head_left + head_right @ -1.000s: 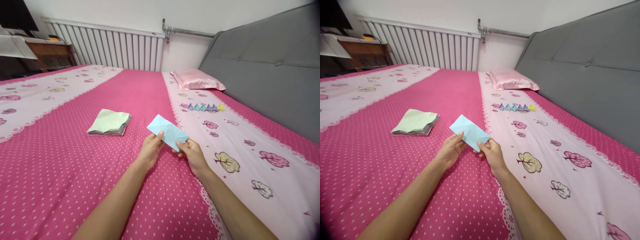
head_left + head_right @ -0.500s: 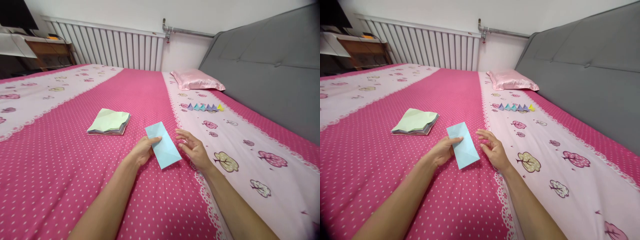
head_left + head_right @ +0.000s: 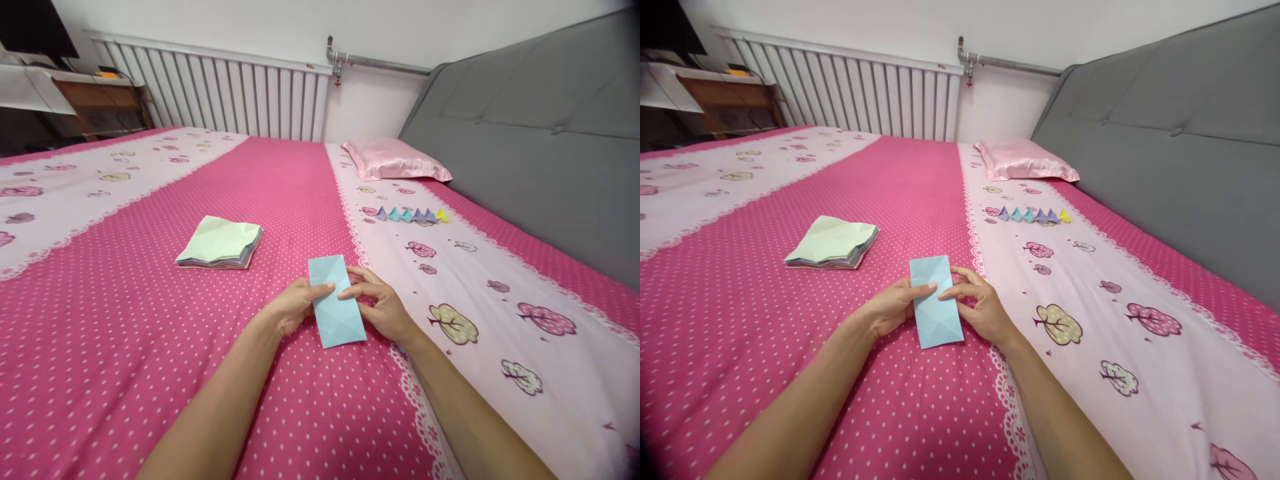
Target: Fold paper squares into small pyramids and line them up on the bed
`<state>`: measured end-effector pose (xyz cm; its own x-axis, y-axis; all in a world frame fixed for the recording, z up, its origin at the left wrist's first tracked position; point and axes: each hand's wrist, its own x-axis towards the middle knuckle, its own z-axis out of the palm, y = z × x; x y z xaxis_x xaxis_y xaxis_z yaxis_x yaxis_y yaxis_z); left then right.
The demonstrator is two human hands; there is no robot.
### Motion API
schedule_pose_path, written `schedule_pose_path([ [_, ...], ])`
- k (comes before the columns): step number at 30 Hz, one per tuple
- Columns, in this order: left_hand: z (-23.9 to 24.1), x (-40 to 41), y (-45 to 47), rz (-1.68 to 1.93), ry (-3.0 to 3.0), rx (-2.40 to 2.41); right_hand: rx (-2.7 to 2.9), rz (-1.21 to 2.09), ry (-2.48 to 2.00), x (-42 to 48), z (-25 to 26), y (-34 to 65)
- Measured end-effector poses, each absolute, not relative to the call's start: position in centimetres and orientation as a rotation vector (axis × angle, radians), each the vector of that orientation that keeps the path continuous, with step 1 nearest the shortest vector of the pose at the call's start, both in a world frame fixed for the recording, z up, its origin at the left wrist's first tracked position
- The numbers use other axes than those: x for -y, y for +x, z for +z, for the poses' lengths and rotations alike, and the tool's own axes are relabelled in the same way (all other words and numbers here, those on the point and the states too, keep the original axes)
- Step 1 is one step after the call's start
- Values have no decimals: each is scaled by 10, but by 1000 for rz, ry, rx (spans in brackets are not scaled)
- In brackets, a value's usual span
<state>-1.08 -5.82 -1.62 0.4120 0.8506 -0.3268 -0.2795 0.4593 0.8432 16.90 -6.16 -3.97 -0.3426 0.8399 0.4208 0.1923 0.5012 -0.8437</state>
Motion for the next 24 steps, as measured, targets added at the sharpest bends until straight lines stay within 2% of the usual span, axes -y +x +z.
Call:
schedule_pose_path([
  [9,-18,58,-8,807,739,-831,1721,967,-843,61,-40,168],
  [17,-9,62,-6,770,735,-467,1565,835,-1001,63,-38,163],
  [24,-20,66,5,868,914,-562,1515,853,-1040,66,-38,159],
])
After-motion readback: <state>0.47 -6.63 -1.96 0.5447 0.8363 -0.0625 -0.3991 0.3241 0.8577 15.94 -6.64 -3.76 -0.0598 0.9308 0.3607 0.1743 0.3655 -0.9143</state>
